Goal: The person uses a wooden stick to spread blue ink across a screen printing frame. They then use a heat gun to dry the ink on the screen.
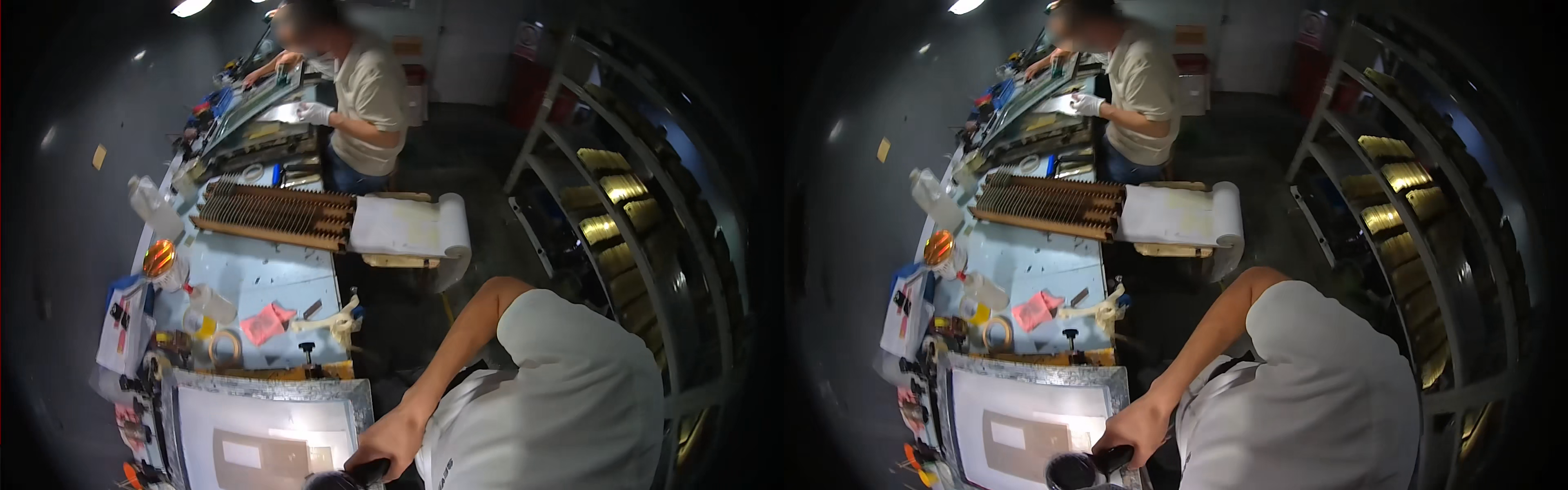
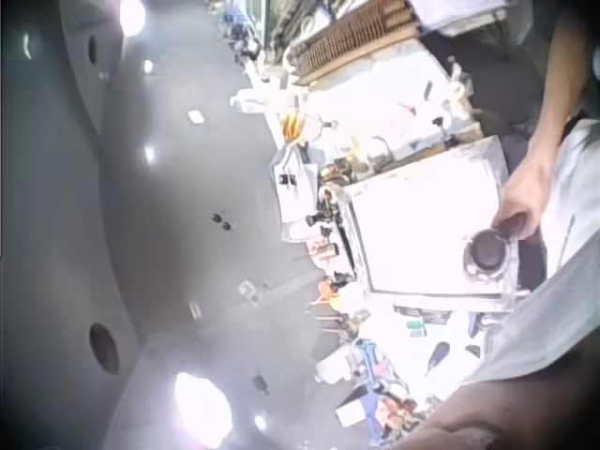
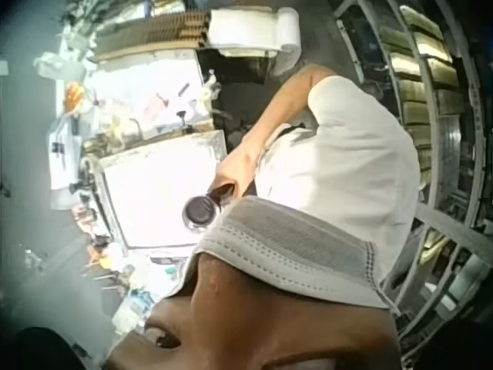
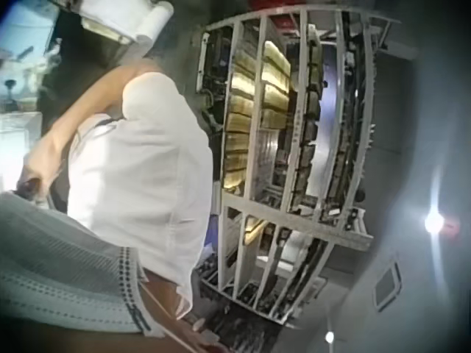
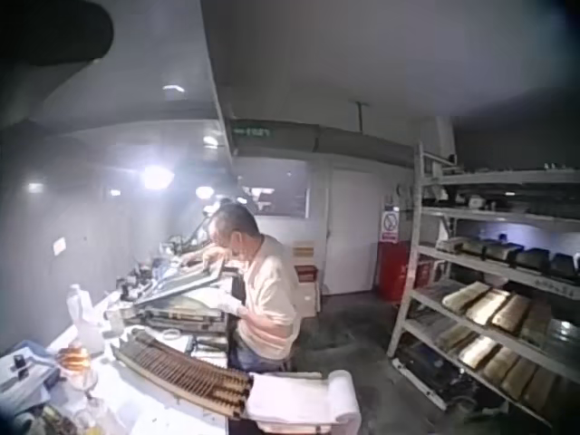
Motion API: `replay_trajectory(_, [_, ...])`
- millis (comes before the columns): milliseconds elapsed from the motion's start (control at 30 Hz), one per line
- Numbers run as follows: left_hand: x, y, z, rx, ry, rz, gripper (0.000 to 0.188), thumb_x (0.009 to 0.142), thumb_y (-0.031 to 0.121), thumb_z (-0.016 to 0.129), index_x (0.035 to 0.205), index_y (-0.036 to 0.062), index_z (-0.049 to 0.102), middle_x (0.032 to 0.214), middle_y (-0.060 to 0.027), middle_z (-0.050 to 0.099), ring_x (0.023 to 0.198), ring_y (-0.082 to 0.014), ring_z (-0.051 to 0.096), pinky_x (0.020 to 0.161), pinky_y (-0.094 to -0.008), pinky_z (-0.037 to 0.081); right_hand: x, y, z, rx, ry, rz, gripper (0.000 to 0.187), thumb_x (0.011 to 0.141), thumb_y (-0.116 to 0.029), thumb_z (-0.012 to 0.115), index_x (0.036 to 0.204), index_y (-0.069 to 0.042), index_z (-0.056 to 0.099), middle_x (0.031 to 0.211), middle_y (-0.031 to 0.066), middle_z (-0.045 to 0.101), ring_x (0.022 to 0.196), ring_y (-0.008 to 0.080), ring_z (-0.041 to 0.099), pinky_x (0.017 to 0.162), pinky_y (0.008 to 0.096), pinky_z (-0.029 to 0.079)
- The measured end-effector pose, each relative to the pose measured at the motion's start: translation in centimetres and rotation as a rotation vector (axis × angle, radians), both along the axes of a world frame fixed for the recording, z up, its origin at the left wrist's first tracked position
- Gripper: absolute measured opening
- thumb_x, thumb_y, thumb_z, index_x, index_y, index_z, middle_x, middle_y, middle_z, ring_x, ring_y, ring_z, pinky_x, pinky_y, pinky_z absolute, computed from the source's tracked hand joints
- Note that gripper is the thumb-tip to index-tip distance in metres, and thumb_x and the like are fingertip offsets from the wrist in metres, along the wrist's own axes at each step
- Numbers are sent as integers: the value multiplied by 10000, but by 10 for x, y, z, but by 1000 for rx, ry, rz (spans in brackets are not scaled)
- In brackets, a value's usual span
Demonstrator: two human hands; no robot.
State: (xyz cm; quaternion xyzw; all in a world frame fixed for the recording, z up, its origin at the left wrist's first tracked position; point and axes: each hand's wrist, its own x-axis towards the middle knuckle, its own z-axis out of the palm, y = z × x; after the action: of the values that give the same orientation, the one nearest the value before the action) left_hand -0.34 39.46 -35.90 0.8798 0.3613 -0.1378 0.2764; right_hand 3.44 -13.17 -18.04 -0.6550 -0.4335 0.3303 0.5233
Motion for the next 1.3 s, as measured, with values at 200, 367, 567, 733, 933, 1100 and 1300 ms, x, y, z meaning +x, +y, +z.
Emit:
replay_trajectory(200, [49, -33, 11, -8, 26, -88, 698, 749, 52, 692, 1332, 4, 312, 933, -95, 553, 739, -197, 559, 616, -345, 483, -9, -19, 23, -89, 379, 11, 416, 749, -141, 648, 1061, 39, 441, 573, 139, 560, 509, 324, 607, 466, 402, 484])
replay_trajectory(367, [51, -35, 12, -21, 38, -91, 664, 753, 57, 689, 1308, 11, 327, 913, -90, 546, 718, -194, 551, 598, -345, 475, -12, -7, -21, 69, -218, -118, 488, 752, -169, 668, 1117, 61, 440, 673, 196, 596, 626, 398, 596, 589, 458, 493])
replay_trajectory(567, [45, -26, 13, -27, 52, -81, 624, 759, 62, 686, 1280, 20, 344, 890, -83, 537, 693, -191, 541, 578, -345, 465, -11, -6, -15, 95, -278, -88, 424, 762, -155, 661, 1087, 44, 476, 816, 252, 622, 785, 428, 596, 671, 455, 509])
replay_trajectory(733, [19, -1, 10, -31, 55, -31, 591, 763, 67, 683, 1255, 27, 359, 870, -78, 530, 673, -188, 533, 560, -345, 457, -11, 2, -26, 33, -310, -116, 483, 751, -145, 665, 1157, 44, 483, 889, 244, 627, 812, 426, 599, 688, 445, 495])
replay_trajectory(933, [-161, 99, -8, -99, 146, 235, 551, 769, 72, 680, 1227, 35, 376, 847, -72, 522, 648, -184, 523, 539, -345, 447, -1, -2, -2, -97, 5, -9, 434, 807, -200, 679, 1158, 9, 532, 740, 154, 659, 616, 330, 645, 561, 383, 524])
replay_trajectory(1100, [-327, 139, 18, -133, 255, 453, 517, 773, 76, 677, 1203, 42, 390, 827, -67, 515, 628, -181, 515, 522, -345, 439, -4, 1, 22, -426, 459, 67, 398, 781, -152, 722, 1122, -11, 574, 784, 161, 673, 660, 305, 664, 567, 348, 529])
replay_trajectory(1300, [-407, 133, 25, -219, 302, 648, 477, 779, 82, 673, 1174, 51, 408, 804, -60, 506, 603, -178, 505, 501, -345, 429, -2, 2, -1, -256, 185, 83, 497, 706, -141, 787, 1126, 18, 574, 820, 133, 668, 613, 254, 671, 541, 313, 518])
